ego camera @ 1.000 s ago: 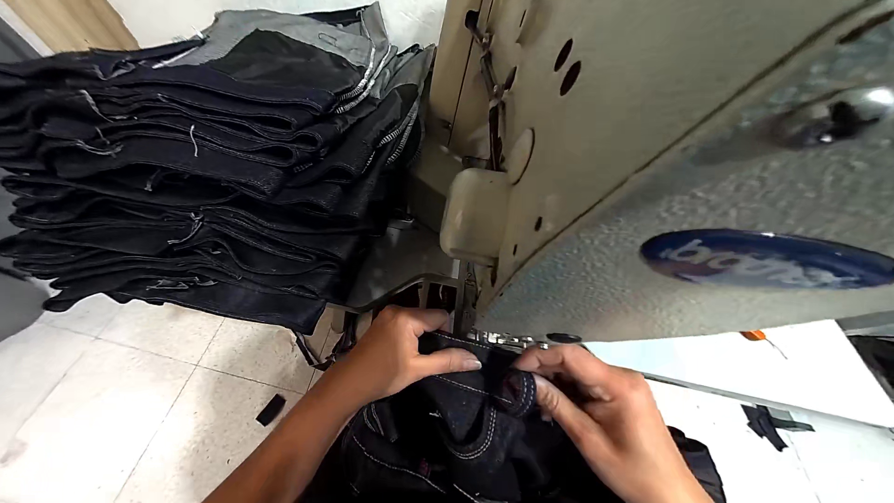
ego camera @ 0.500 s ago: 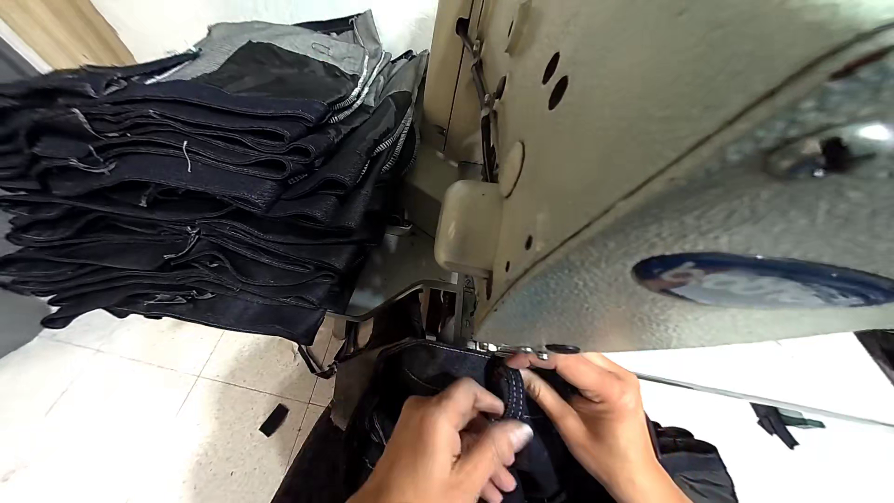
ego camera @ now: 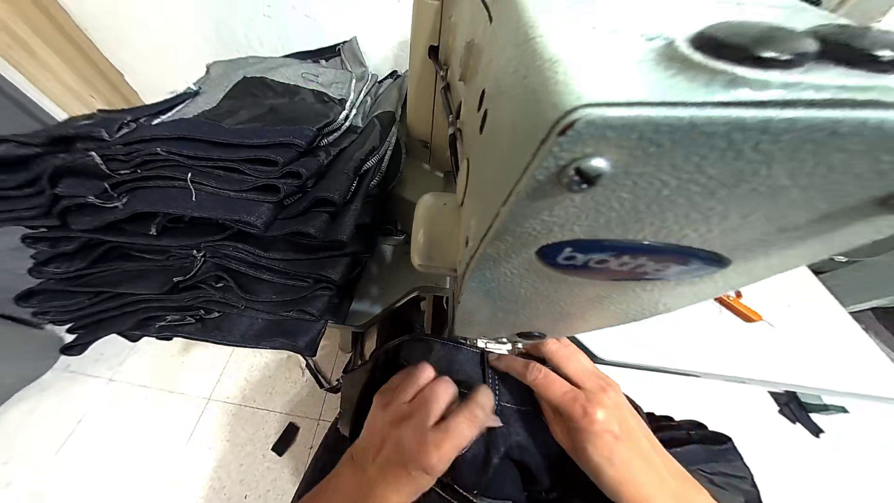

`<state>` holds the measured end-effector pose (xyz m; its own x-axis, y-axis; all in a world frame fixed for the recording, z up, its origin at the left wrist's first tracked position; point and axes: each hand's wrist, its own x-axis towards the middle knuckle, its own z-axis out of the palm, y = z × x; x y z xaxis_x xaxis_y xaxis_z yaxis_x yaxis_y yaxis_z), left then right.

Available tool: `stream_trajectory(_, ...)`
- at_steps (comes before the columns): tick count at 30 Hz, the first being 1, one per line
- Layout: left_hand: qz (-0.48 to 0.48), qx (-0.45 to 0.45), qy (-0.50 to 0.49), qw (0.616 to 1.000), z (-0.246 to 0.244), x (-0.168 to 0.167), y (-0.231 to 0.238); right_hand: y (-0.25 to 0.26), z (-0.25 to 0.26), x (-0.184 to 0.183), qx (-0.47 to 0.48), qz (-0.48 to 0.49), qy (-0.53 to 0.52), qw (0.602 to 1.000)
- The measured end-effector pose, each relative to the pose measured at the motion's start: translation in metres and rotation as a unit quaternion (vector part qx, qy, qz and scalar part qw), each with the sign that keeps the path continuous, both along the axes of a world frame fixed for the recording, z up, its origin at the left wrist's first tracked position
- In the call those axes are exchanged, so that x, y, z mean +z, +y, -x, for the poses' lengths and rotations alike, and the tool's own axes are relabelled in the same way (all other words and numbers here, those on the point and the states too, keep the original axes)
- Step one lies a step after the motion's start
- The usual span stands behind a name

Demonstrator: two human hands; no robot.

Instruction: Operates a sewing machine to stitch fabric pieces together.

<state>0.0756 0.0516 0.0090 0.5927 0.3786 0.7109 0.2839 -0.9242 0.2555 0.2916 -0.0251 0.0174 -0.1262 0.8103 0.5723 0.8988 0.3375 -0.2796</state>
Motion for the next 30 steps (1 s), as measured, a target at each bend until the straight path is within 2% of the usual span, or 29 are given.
stream_trajectory(1,-0.059,-0.039,0.028,0.997,0.002,0.002,0.008,0.001,-0.001,0.0,-0.002,-0.001,-0.002,1.0)
stream_trajectory(3,-0.116,-0.11,0.073,0.984,0.003,0.002,0.021,0.003,-0.006,-0.002,0.004,0.003,0.013,1.0)
stream_trajectory(7,-0.053,-0.149,0.07,0.985,0.002,-0.005,0.031,0.004,-0.027,-0.015,0.092,0.084,0.169,0.978)
stream_trajectory(11,-0.003,-0.106,0.034,0.994,-0.003,-0.01,0.021,0.006,-0.027,-0.028,0.018,0.096,0.239,0.966)
stream_trajectory(16,0.005,-0.035,0.02,0.999,-0.014,-0.007,0.011,0.018,-0.032,-0.017,-0.017,0.016,0.192,0.981)
stream_trajectory(23,0.039,-0.071,0.011,0.997,-0.009,-0.008,0.012,0.009,-0.033,-0.015,-0.007,0.027,0.198,0.98)
stream_trajectory(30,0.09,-0.165,0.042,0.981,0.002,0.001,0.031,0.007,-0.036,-0.015,-0.029,0.019,0.188,0.981)
